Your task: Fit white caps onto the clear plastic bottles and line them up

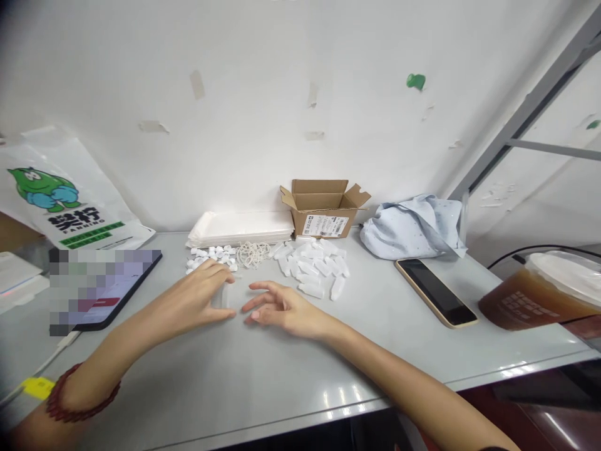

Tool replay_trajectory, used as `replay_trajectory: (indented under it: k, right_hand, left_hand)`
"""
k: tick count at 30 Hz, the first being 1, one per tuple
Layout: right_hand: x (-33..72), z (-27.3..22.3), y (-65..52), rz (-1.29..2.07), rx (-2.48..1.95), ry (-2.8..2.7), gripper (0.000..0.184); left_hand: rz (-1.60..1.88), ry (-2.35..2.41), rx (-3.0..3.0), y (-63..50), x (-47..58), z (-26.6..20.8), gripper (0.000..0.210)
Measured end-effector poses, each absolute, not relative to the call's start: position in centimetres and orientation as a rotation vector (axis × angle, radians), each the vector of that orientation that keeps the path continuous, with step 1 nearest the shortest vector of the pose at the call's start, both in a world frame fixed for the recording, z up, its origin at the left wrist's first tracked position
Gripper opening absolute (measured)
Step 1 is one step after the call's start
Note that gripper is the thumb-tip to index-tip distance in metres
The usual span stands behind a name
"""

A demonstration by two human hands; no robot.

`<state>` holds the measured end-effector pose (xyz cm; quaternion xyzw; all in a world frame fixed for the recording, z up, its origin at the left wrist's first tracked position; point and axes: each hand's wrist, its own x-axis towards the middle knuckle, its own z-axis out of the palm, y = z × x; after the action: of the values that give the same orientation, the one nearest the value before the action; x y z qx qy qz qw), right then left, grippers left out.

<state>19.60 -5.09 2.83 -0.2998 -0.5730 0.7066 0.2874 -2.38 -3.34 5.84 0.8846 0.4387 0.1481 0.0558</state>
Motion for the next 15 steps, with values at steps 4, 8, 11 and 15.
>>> replay_trajectory:
  k: [4, 8, 11, 15]
  right_hand:
    - [19.9, 3.0, -4.8, 1.792, -0.842, -1.559, 0.045]
    - [20.2, 3.1, -4.4, 1.727, -0.901, -1.548, 0.037]
    - [20.2, 3.3, -4.3, 1.68, -0.963, -1.546, 0.032]
    - [20.1, 3.5, -4.2, 1.632, -1.041, -1.529, 0.026]
  left_hand:
    - [0.277, 1.438, 2.557, -2.8, -3.7, 6.1, 0.023]
    - [0.136, 1.503, 2.422, -2.7, -4.3, 6.7, 0.03]
    - [0.1, 1.494, 2.375, -2.7, -4.6, 6.8, 0.033]
    - [0.052, 1.459, 2.331, -2.8, -4.9, 6.8, 0.034]
